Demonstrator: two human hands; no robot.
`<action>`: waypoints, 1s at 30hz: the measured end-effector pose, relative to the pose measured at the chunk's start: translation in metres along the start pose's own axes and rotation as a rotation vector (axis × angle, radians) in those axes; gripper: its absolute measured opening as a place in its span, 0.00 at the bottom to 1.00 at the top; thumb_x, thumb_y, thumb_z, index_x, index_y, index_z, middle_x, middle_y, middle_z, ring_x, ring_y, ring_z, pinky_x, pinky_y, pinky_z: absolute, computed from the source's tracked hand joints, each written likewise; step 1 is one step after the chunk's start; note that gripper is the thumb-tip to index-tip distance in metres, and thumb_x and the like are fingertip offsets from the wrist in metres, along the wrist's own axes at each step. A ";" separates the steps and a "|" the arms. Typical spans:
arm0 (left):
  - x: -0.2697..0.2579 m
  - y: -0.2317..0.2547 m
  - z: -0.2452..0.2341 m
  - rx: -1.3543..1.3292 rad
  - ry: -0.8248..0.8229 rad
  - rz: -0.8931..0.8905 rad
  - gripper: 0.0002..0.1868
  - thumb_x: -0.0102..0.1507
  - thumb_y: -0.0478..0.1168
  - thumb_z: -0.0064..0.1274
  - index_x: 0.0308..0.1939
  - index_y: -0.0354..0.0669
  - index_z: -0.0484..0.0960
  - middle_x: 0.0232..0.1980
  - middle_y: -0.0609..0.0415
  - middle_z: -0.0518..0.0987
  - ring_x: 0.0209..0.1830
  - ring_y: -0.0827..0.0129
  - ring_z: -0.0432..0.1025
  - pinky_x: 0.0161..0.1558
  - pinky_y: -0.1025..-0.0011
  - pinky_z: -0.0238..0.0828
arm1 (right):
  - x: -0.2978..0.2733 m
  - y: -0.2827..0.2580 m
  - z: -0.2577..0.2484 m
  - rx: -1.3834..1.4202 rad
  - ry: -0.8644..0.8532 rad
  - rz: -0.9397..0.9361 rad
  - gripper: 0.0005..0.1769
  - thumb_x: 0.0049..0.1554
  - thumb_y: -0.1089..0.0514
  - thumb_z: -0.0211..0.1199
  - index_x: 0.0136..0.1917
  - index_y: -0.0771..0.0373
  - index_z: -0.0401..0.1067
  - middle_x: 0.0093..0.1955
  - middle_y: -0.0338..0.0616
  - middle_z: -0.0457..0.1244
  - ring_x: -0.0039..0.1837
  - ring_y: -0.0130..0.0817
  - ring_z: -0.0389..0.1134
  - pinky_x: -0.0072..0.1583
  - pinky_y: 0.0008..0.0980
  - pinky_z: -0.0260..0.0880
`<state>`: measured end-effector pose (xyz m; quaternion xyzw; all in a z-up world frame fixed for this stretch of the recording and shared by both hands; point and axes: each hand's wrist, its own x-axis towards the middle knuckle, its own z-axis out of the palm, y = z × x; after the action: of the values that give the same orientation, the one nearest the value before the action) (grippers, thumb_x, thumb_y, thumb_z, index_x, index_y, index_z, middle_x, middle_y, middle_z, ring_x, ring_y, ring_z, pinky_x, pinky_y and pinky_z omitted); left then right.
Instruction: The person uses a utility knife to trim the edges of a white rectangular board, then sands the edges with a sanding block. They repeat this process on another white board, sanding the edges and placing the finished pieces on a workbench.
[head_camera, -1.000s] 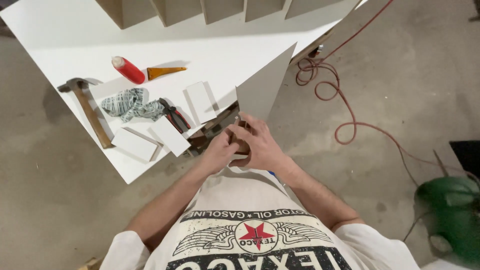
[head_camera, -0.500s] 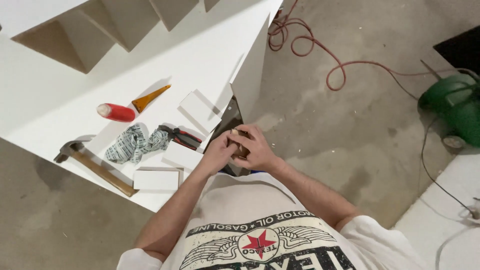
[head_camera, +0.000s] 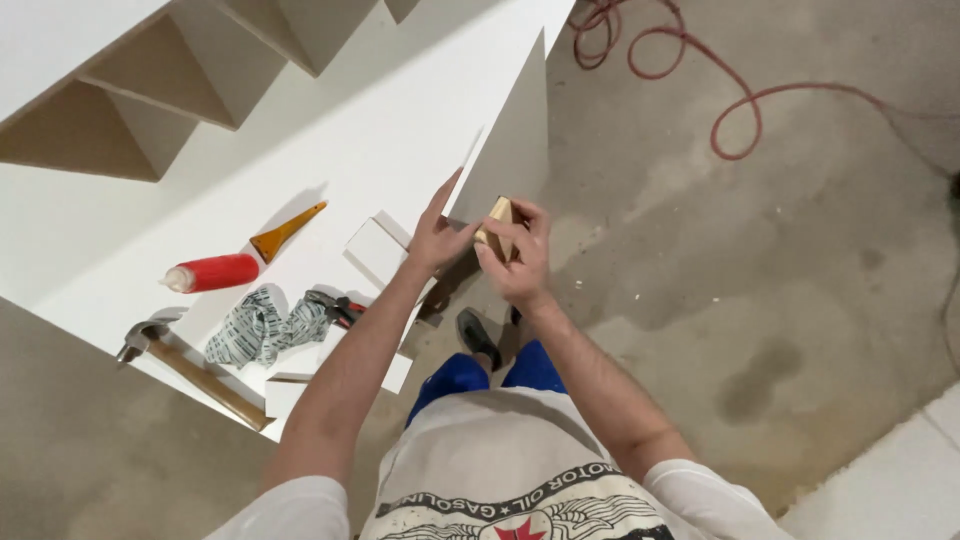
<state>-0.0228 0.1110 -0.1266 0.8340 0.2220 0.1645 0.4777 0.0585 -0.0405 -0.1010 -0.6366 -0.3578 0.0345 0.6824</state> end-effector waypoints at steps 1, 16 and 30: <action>0.001 -0.025 0.008 0.011 -0.013 -0.009 0.43 0.62 0.40 0.67 0.76 0.35 0.61 0.70 0.35 0.69 0.72 0.46 0.64 0.72 0.56 0.64 | 0.002 0.007 0.009 0.008 0.010 0.015 0.19 0.54 0.59 0.74 0.59 0.59 0.77 0.67 0.53 0.55 0.66 0.43 0.64 0.69 0.40 0.62; 0.007 -0.104 0.031 -0.231 -0.053 -0.022 0.16 0.59 0.41 0.59 0.49 0.39 0.80 0.39 0.44 0.80 0.39 0.62 0.74 0.45 0.63 0.71 | 0.014 0.069 0.066 0.037 0.142 -0.064 0.14 0.55 0.65 0.73 0.55 0.62 0.78 0.73 0.57 0.52 0.76 0.51 0.56 0.76 0.44 0.54; 0.011 -0.072 0.033 -0.159 -0.018 0.029 0.11 0.66 0.40 0.54 0.45 0.35 0.81 0.34 0.37 0.82 0.31 0.56 0.78 0.39 0.64 0.76 | 0.066 0.122 0.053 0.064 0.135 -0.169 0.12 0.60 0.62 0.68 0.57 0.59 0.78 0.74 0.53 0.49 0.75 0.48 0.59 0.76 0.43 0.54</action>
<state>-0.0129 0.1248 -0.2042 0.7979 0.1915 0.1810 0.5421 0.1294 0.0603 -0.1845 -0.5828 -0.3623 -0.0547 0.7253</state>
